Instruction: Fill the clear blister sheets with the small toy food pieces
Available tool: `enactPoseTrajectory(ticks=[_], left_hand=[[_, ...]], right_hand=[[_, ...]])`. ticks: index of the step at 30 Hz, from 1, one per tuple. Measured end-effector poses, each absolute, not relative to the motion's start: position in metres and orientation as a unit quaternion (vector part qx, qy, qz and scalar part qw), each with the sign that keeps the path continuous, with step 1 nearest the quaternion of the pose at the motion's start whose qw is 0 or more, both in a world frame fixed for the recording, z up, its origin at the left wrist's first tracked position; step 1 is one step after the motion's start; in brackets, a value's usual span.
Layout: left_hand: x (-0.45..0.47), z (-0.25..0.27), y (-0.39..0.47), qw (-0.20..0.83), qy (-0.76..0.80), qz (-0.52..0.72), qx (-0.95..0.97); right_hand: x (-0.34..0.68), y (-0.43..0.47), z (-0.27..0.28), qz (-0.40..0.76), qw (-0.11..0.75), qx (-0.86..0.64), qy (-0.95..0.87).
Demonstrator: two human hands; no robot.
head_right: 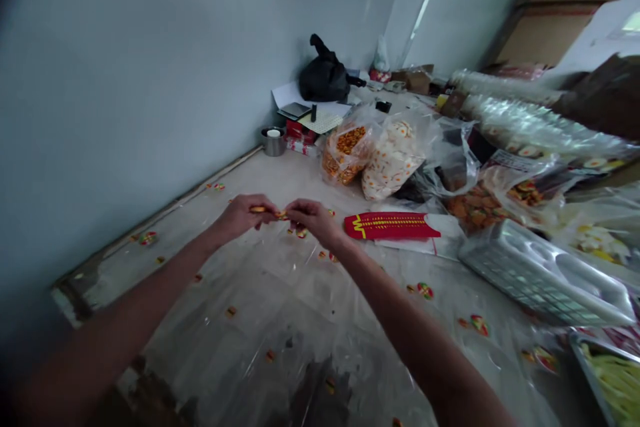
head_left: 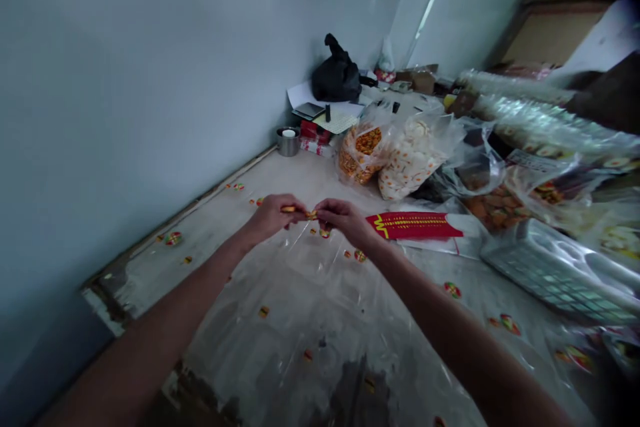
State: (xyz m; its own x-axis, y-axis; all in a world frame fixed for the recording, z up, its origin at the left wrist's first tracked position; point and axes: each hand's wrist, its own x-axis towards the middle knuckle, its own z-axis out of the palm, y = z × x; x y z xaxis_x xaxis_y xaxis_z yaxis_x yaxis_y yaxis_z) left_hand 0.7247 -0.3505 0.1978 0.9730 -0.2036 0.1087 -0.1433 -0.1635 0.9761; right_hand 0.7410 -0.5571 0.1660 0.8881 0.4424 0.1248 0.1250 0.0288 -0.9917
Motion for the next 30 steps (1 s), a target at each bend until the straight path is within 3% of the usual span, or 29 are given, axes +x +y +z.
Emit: enactPoseTrajectory(ticks=[2, 5, 9, 12, 14, 18, 24, 30], left_hand=[[0.775, 0.197, -0.373, 0.569, -0.223, -0.02, 0.791], [0.837, 0.184, -0.407, 0.446, -0.339, -0.009, 0.828], [0.884, 0.158, -0.433, 0.36, -0.319, -0.083, 0.873], [0.896, 0.159, -0.431, 0.365, -0.276, -0.087, 0.885], [0.894, 0.173, -0.422, 0.409, -0.199, -0.067, 0.888], [0.86, 0.207, -0.397, 0.579, -0.027, -0.065, 0.812], [0.776, 0.214, -0.359, 0.729, 0.131, -0.101, 0.665], [0.725, 0.21, -0.332, 0.829, 0.232, -0.062, 0.506]], right_hand=[[0.774, -0.592, 0.161, 0.025, 0.612, -0.736, -0.29], [0.819, -0.628, 0.147, -0.076, 0.42, -0.824, -0.373], [0.854, -0.634, 0.126, -0.029, 0.151, -0.886, -0.438], [0.864, -0.629, 0.125, -0.004, 0.04, -0.89, -0.454], [0.867, -0.631, 0.131, 0.02, 0.033, -0.897, -0.44], [0.872, -0.641, 0.14, 0.065, 0.112, -0.914, -0.385], [0.871, -0.627, 0.146, -0.014, 0.259, -0.922, -0.287], [0.866, -0.605, 0.126, 0.009, 0.234, -0.934, -0.269]])
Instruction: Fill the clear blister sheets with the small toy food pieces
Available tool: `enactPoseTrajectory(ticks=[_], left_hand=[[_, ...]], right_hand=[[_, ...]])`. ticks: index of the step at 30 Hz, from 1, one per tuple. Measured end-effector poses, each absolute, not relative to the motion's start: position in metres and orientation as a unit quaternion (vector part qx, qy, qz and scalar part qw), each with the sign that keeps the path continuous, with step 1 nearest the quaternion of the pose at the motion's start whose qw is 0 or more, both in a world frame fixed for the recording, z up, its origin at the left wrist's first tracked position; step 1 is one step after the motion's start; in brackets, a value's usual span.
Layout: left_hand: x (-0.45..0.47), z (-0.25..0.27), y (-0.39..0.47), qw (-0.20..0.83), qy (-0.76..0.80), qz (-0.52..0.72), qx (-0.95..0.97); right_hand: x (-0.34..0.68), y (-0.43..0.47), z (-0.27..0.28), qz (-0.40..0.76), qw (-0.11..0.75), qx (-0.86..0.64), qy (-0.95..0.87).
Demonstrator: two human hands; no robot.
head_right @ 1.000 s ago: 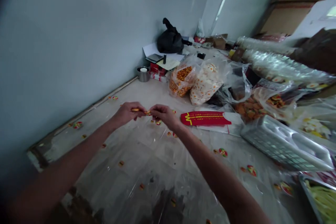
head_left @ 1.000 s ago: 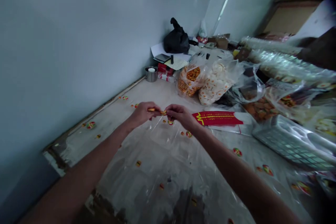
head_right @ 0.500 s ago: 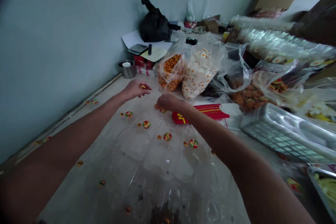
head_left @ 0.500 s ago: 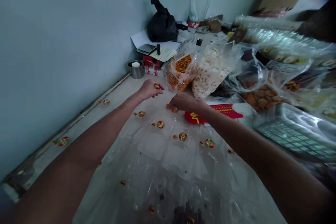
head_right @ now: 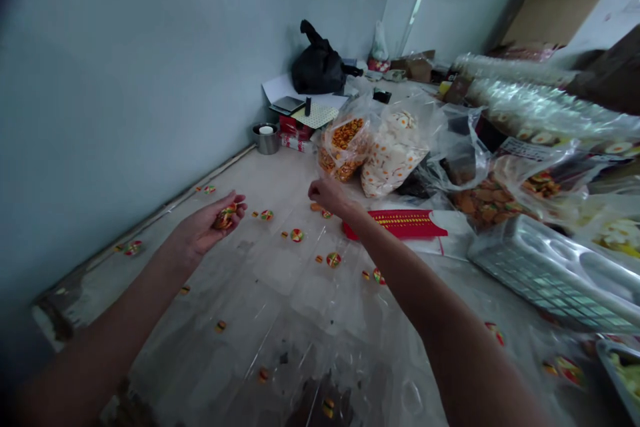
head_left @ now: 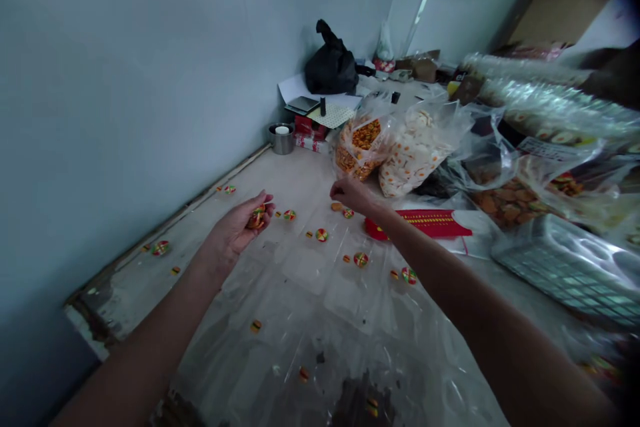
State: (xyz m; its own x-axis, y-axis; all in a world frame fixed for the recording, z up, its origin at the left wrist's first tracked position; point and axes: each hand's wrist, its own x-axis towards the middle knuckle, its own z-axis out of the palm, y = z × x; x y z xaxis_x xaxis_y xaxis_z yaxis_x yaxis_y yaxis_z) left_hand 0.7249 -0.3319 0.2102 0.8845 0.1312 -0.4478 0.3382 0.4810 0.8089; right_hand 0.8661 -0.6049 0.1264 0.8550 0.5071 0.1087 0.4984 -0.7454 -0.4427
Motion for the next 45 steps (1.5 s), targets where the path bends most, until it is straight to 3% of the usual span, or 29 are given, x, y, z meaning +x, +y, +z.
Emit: enactPoseTrajectory(ticks=[8, 17, 27, 32, 36, 39, 45], left_hand=[[0.702, 0.212, -0.337, 0.852, 0.224, -0.073, 0.468], [0.695, 0.199, -0.326, 0.84, 0.259, -0.066, 0.472], [0.686, 0.204, -0.322, 0.866, 0.283, -0.014, 0.413], [0.671, 0.206, -0.323, 0.865, 0.317, -0.03, 0.389], [0.659, 0.205, -0.315, 0.866, 0.329, -0.027, 0.376], [0.656, 0.201, -0.307, 0.853, 0.345, -0.005, 0.39], [0.662, 0.195, -0.311, 0.855, 0.327, -0.003, 0.403]], right_hand=[[0.869, -0.602, 0.118, 0.09, 0.237, -0.937, -0.242], [0.872, -0.613, 0.121, 0.021, 0.309, -0.942, -0.128], [0.852, -0.646, 0.138, 0.012, 0.347, -0.925, -0.155], [0.842, -0.658, 0.149, 0.041, 0.248, -0.945, -0.211], [0.829, -0.696, 0.16, 0.172, 0.075, -0.949, -0.252], [0.81, -0.728, 0.152, 0.176, -0.042, -0.954, -0.239], [0.795, -0.753, 0.128, 0.114, -0.032, -0.96, -0.255]])
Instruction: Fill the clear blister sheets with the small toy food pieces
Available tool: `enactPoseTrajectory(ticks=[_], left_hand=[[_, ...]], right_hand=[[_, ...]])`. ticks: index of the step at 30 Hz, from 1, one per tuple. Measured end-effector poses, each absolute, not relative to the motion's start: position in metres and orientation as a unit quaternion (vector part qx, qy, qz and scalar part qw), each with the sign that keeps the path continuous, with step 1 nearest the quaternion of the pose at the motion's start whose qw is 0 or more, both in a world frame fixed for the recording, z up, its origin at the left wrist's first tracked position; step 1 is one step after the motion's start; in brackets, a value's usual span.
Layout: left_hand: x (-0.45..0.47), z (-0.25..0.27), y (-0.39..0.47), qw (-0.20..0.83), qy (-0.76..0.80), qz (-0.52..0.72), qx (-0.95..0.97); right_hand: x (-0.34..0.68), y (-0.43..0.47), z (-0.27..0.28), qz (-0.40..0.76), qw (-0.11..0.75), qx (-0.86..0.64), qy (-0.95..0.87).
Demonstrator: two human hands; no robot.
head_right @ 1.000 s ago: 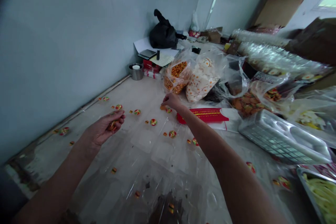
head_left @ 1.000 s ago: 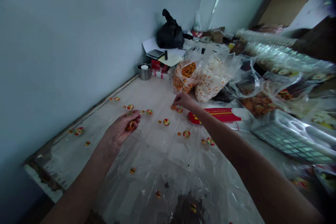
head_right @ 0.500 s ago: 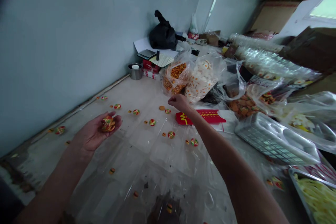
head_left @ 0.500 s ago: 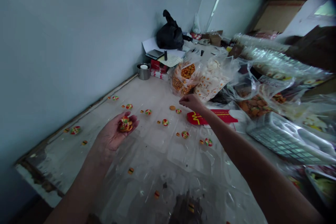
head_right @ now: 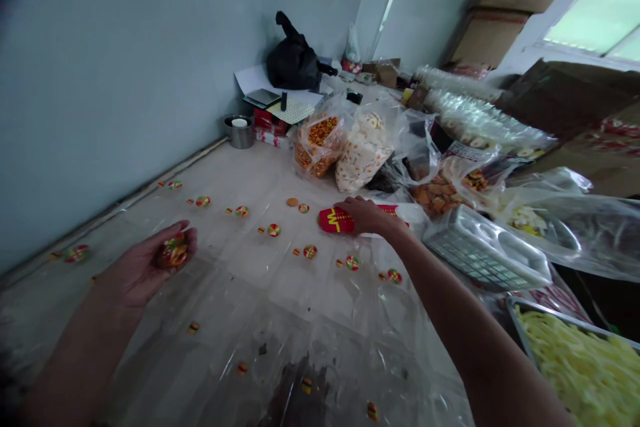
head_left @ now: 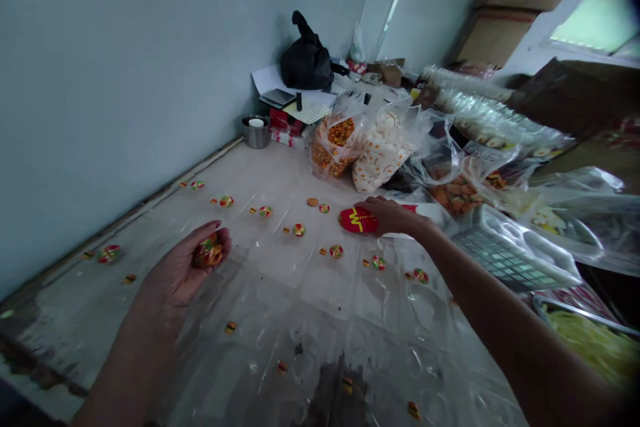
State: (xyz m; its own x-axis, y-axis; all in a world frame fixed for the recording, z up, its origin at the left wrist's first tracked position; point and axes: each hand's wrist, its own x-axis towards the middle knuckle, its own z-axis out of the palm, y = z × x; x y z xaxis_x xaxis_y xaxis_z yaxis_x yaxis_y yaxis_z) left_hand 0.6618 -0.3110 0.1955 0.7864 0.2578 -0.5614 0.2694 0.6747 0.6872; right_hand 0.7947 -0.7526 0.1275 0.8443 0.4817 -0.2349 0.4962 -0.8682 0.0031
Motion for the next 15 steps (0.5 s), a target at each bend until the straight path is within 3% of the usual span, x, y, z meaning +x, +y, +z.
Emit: enactPoseTrajectory(ticks=[7, 15], left_hand=[[0.658, 0.193, -0.315, 0.85, 0.322, -0.006, 0.417], [0.652, 0.195, -0.306, 0.835, 0.35, -0.009, 0.425]], right_hand=[[0.817, -0.761, 0.152, -0.062, -0.077, 0.97, 0.224], [0.818, -0.693, 0.168, -0.074, -0.107, 0.96, 0.248]])
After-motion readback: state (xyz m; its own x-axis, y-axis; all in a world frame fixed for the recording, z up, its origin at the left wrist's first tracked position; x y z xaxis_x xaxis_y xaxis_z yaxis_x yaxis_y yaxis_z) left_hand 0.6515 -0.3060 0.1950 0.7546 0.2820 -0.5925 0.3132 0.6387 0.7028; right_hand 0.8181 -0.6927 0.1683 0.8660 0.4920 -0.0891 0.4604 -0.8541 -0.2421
